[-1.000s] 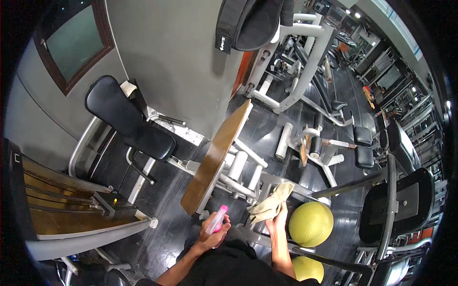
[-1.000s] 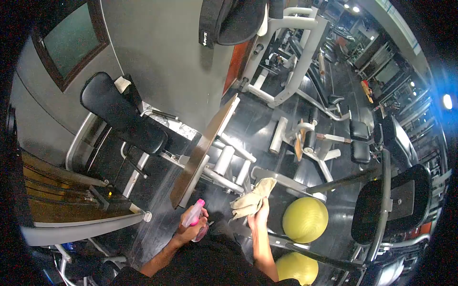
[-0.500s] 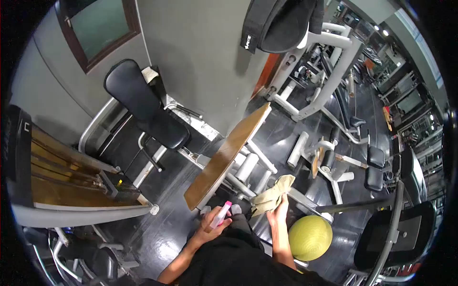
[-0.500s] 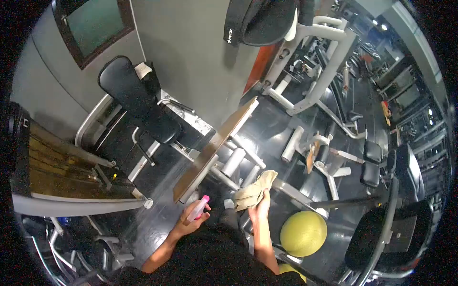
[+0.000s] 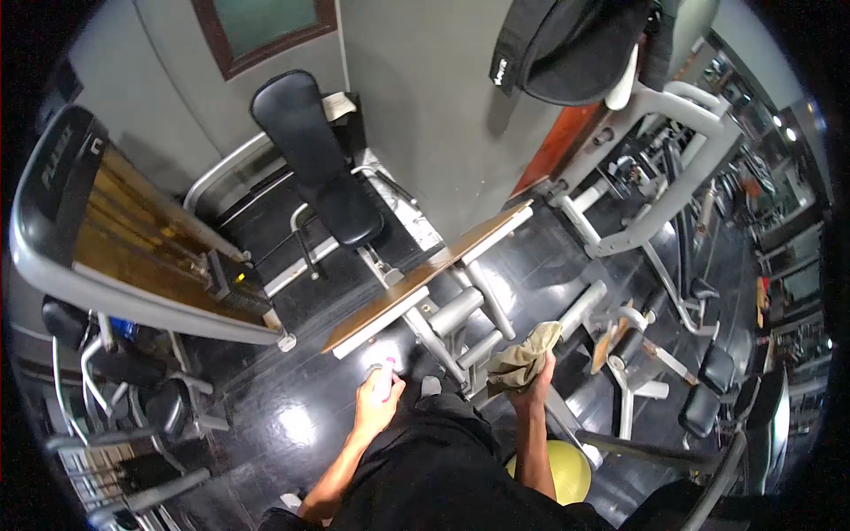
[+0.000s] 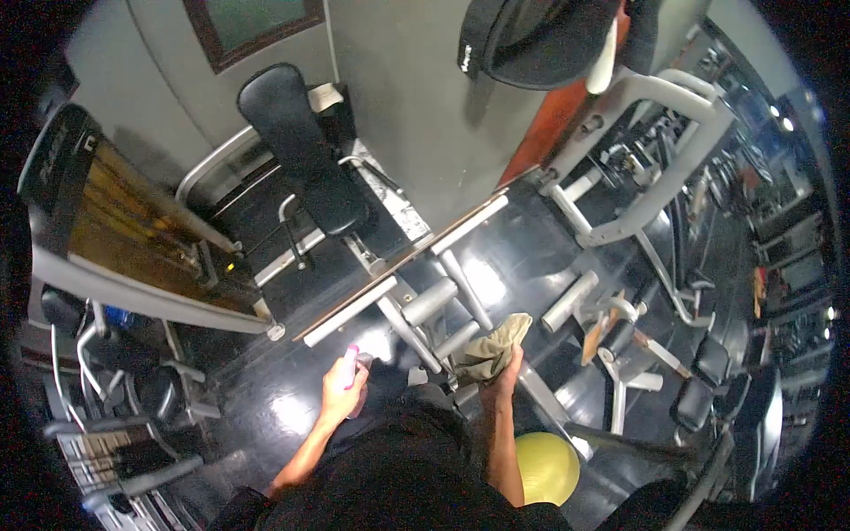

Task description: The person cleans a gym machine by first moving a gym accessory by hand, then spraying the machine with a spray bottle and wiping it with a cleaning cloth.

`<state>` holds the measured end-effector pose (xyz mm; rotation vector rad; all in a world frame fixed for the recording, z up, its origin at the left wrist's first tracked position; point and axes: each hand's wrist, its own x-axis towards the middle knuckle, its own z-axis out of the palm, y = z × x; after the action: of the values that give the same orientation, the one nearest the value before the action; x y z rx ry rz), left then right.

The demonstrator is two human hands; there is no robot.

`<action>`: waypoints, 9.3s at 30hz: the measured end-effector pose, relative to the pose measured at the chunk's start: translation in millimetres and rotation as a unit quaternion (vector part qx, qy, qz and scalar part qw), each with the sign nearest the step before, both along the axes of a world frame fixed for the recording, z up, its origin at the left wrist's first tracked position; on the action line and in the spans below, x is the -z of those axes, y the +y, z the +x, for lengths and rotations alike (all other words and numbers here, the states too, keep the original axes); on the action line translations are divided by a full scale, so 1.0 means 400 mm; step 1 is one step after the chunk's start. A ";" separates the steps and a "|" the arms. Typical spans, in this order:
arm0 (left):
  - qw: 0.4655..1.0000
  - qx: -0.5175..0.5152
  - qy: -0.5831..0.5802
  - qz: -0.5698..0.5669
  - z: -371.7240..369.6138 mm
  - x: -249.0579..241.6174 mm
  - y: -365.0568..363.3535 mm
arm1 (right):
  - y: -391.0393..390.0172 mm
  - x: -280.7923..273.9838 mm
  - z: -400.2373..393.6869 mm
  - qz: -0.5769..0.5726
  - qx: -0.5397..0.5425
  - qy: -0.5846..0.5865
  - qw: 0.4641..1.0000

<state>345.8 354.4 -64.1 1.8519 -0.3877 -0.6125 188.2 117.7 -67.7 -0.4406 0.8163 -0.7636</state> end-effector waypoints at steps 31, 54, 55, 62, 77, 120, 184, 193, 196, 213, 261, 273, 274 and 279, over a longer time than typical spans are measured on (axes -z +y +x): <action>0.949 -0.304 -0.037 -0.080 -0.154 0.017 0.086 | 0.312 0.130 0.423 -0.619 -0.256 0.173 0.722; 0.971 -0.198 -0.003 -0.131 -0.092 0.001 0.306 | 0.251 0.075 0.418 -0.475 -0.137 0.390 0.777; 0.971 -0.198 -0.002 -0.132 -0.091 -0.002 0.308 | 0.255 0.085 0.431 -0.476 -0.137 0.390 0.776; 0.972 -0.181 0.006 -0.150 -0.093 -0.007 0.349 | 0.512 0.090 0.472 -0.553 -0.092 0.221 0.798; 0.979 -0.131 0.001 -0.154 -0.060 -0.047 0.358 | 0.526 0.108 0.460 -0.493 -0.152 0.221 0.828; 0.971 -0.123 -0.021 -0.202 -0.057 -0.131 0.036 | 0.059 0.039 0.431 -0.251 -0.087 -0.009 0.964; 0.957 -0.226 -0.063 -0.170 -0.113 -0.092 0.102 | 0.324 0.013 0.430 -0.640 -0.455 0.064 0.616; 0.949 -0.251 -0.050 -0.183 -0.127 -0.064 0.141 | 0.144 0.089 0.426 -0.622 -0.201 0.230 0.721; 0.953 -0.241 -0.042 -0.179 -0.131 -0.062 0.147 | 0.170 0.085 0.432 -0.653 -0.166 0.220 0.705; 0.960 -0.211 -0.051 -0.176 -0.121 -0.079 0.123 | 0.382 0.051 0.466 -0.724 -0.367 0.146 0.566; 0.986 -0.088 -0.018 -0.140 -0.080 -0.076 0.086 | 0.093 0.084 0.440 -0.612 -0.235 0.246 0.714; 0.987 0.024 -0.099 -0.123 0.024 -0.016 -0.028 | 0.060 0.096 0.447 -0.634 -0.283 0.256 0.673; 0.986 -0.005 -0.084 -0.142 0.023 -0.008 -0.051 | 0.054 0.109 0.436 -0.633 -0.280 0.259 0.674; 0.993 -0.029 -0.042 -0.108 0.011 0.057 -0.105 | 0.019 0.168 0.337 -0.489 -0.244 0.188 0.816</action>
<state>350.2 312.3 -86.9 1.6780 -0.4354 -0.4361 322.9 125.1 -134.7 -1.7089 0.5640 -0.5607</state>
